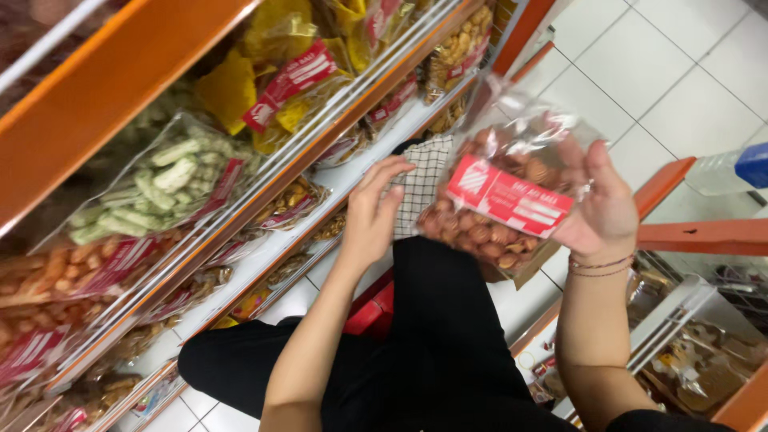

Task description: The person wipes down store shelves with a cloth and organizes bags of snacks from a box onto the shelves.

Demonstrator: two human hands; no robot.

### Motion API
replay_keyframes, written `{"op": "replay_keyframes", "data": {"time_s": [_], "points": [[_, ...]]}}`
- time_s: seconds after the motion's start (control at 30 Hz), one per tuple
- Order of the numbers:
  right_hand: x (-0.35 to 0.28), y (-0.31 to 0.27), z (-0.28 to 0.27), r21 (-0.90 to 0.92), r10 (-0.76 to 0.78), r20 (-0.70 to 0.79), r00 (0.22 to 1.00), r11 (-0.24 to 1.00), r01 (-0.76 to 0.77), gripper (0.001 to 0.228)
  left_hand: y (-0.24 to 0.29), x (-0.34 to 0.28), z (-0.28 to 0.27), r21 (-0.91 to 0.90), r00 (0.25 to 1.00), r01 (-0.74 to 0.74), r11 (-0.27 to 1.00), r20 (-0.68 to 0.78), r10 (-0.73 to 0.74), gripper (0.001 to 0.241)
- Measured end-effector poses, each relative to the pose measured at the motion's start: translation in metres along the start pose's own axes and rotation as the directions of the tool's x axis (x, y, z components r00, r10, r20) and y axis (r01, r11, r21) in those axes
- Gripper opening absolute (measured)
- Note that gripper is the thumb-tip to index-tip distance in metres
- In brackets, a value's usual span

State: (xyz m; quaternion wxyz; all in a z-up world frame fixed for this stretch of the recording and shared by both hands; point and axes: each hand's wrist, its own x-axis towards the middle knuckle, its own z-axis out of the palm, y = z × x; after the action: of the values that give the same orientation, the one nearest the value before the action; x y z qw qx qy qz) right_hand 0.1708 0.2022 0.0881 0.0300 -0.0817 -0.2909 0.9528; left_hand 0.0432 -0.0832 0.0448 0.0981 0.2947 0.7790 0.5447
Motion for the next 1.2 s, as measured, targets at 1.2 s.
{"op": "replay_keyframes", "data": {"time_s": [1.2], "points": [[0.079, 0.166, 0.386, -0.203, -0.449, 0.839, 0.306, 0.264, 0.943, 0.029, 0.162, -0.149, -0.302, 0.609, 0.387, -0.34, 0.716, -0.604, 0.697, 0.068]]}}
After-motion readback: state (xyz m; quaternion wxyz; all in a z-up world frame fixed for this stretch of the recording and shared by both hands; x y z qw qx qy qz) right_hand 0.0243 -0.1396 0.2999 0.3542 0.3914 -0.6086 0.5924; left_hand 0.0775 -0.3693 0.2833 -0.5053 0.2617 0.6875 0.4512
